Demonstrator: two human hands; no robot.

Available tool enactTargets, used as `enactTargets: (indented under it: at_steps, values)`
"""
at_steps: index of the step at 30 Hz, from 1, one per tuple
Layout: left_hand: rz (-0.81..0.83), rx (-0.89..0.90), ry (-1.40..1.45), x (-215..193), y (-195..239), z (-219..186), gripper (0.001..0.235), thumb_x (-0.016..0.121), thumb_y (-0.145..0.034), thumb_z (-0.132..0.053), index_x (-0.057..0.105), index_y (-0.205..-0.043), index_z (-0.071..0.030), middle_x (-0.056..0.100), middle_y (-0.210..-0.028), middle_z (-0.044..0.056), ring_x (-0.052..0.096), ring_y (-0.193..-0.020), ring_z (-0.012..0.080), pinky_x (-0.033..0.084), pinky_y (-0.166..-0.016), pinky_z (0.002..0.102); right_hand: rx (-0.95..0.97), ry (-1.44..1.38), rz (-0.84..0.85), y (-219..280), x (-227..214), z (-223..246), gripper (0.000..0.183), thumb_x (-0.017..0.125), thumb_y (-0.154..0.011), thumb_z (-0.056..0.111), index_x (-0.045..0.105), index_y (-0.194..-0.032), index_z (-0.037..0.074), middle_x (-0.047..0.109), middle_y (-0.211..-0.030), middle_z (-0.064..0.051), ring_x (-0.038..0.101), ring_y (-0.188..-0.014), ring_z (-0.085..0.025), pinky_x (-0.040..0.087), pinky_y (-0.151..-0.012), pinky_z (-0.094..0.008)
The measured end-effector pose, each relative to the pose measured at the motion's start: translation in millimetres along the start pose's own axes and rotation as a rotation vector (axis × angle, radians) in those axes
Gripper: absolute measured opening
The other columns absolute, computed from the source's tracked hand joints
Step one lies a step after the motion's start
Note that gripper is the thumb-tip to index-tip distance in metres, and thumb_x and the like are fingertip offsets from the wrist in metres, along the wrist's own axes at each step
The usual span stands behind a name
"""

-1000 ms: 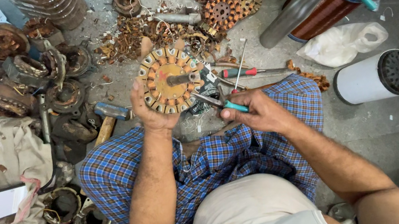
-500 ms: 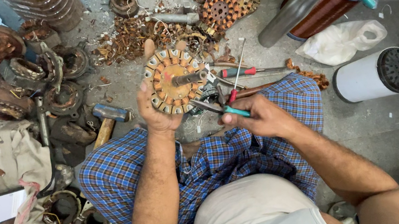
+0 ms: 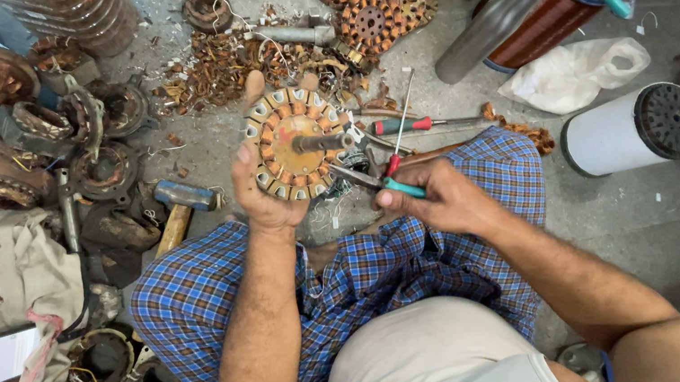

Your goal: The person disassembles fan motor components using a screwdriver and pliers to separate copper wiring and metal parts.

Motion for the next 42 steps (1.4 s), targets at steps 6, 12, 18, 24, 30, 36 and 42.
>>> enactTargets:
  at_steps: [6, 12, 18, 24, 30, 36, 42]
  values:
    - [0.046, -0.055, 0.036, -0.7, -4.4, 3.6, 0.09, 0.066, -0.09, -0.051, 0.029, -0.165, -0.017, 0.044, -0.157, 0.028, 0.05, -0.141, 0.0388, 0.047, -0.117, 0.059, -0.21, 0.153, -0.196, 3.0, 14.7, -5.5, 0.044, 0.065, -0.097, 0.042, 0.071, -0.079, 0.002, 0.063, -0.067, -0.007, 0.061, -0.056, -0.018, 0.049, -0.05, -0.036]
    - [-0.006, -0.09, 0.088, -1.5, -4.4, 8.4, 0.09, 0.065, -0.089, -0.053, 0.032, -0.164, -0.015, 0.046, -0.155, 0.026, 0.051, -0.141, 0.0392, 0.048, -0.117, 0.059, 0.048, -1.171, 0.399, 4.8, 51.6, -16.8, 0.044, 0.056, -0.109, 0.037, 0.065, -0.086, 0.001, 0.069, -0.077, -0.016, 0.064, -0.059, -0.023, 0.052, -0.049, -0.035]
    - [-0.063, -0.091, 0.007, -7.4, -1.4, 4.0, 0.096, 0.068, -0.086, -0.052, 0.029, -0.166, -0.018, 0.049, -0.155, 0.025, 0.052, -0.138, 0.0372, 0.049, -0.113, 0.054, 0.227, -0.767, 0.225, -4.4, 46.2, -27.6, 0.044, 0.049, -0.101, 0.039, 0.069, -0.091, 0.001, 0.076, -0.086, -0.019, 0.073, -0.065, -0.023, 0.063, -0.058, -0.036]
    - [0.022, -0.169, 0.021, -2.1, -3.6, 7.5, 0.101, 0.069, -0.084, -0.051, 0.023, -0.169, -0.02, 0.05, -0.148, 0.019, 0.055, -0.132, 0.038, 0.052, -0.109, 0.058, 0.228, -1.331, 0.539, 3.1, 66.7, -16.3, 0.058, 0.046, -0.104, 0.052, 0.06, -0.084, 0.0, 0.068, -0.079, -0.016, 0.063, -0.059, -0.02, 0.051, -0.05, -0.033]
    - [-0.011, -0.238, 0.143, 0.9, -5.2, 21.0, 0.089, 0.065, -0.087, -0.057, 0.032, -0.162, -0.021, 0.054, -0.143, 0.02, 0.062, -0.123, 0.0399, 0.054, -0.098, 0.06, 0.121, -1.816, 0.804, 20.2, 92.5, -5.4, 0.065, 0.038, -0.105, 0.063, 0.056, -0.076, 0.007, 0.051, -0.067, -0.009, 0.047, -0.048, -0.015, 0.039, -0.04, -0.03]
    - [-0.318, -0.403, -0.032, -39.3, -3.8, 31.3, 0.07, 0.064, -0.093, -0.048, 0.054, -0.141, 0.002, 0.064, -0.13, 0.021, 0.068, -0.114, 0.0332, 0.058, -0.096, 0.048, -0.134, -0.86, 0.11, -8.8, 64.9, -41.2, 0.05, 0.054, -0.104, 0.049, 0.063, -0.086, 0.004, 0.064, -0.069, -0.012, 0.059, -0.052, -0.017, 0.047, -0.044, -0.029]
    - [-0.614, -0.389, -0.299, -83.9, 8.5, 52.6, 0.044, 0.068, -0.087, -0.016, 0.06, -0.128, -0.001, 0.071, -0.115, 0.016, 0.073, -0.1, 0.0308, 0.063, -0.082, 0.044, -0.467, -0.002, -0.351, 3.0, 29.4, -30.7, 0.038, 0.064, -0.103, 0.034, 0.068, -0.106, -0.004, 0.069, -0.093, -0.015, 0.069, -0.079, -0.023, 0.057, -0.068, -0.035]
Point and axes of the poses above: each hand's wrist, its own y-axis away from the middle knuckle, its own x-axis out of the palm, z = x × y, the point moved 5 cm from there along -y, towards the middle knuckle
